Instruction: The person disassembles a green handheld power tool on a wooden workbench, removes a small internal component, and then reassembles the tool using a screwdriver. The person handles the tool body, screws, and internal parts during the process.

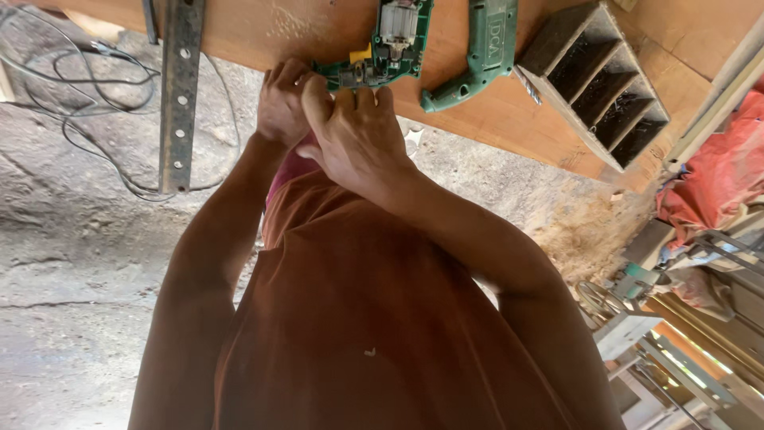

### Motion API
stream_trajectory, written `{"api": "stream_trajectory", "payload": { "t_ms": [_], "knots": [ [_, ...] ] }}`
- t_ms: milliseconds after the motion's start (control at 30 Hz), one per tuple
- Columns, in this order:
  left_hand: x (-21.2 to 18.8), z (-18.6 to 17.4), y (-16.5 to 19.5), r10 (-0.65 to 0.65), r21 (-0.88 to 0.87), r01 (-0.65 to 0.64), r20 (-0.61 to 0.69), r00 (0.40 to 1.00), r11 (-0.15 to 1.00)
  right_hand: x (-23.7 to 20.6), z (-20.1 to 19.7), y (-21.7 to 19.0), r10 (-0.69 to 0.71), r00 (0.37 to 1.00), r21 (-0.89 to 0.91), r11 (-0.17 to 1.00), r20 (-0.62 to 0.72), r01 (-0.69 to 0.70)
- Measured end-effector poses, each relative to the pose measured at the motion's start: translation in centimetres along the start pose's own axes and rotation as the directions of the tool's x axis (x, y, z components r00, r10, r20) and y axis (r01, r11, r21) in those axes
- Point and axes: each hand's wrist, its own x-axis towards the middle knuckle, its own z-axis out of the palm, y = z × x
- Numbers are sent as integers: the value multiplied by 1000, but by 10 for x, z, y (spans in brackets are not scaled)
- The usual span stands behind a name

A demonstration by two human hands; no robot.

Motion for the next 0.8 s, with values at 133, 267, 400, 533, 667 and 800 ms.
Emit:
{"api": "stream_trajectory", "payload": {
  "t_ms": [133, 267, 400, 533, 667, 800],
  "knots": [
    [-5, 5, -3, -44, 44, 42, 35, 998, 998, 5, -7, 5, -31, 991, -10, 999, 128, 33],
    [-6, 9, -5, -96, 47, 94, 37, 995, 994, 4, -14, 9, -177, 956, -91, 983, -235, 159],
    [-2, 4, -3, -76, 35, 74, 87, 993, 997, 9, -12, 4, 180, 847, 86, 963, 500, -256],
    [2, -5, -1, -89, -112, 93, 39, 995, 989, 9, -9, 1, -158, 958, -86, 986, -239, 142],
    [5, -5, -1, -33, -70, 32, -11, 999, 997, 9, -5, 5, 177, 947, -23, 984, 269, -178],
    [7, 0, -3, -95, -107, 97, 22, 995, 990, 7, 0, 11, -194, 979, -114, 976, -54, 187]
  ]
}}
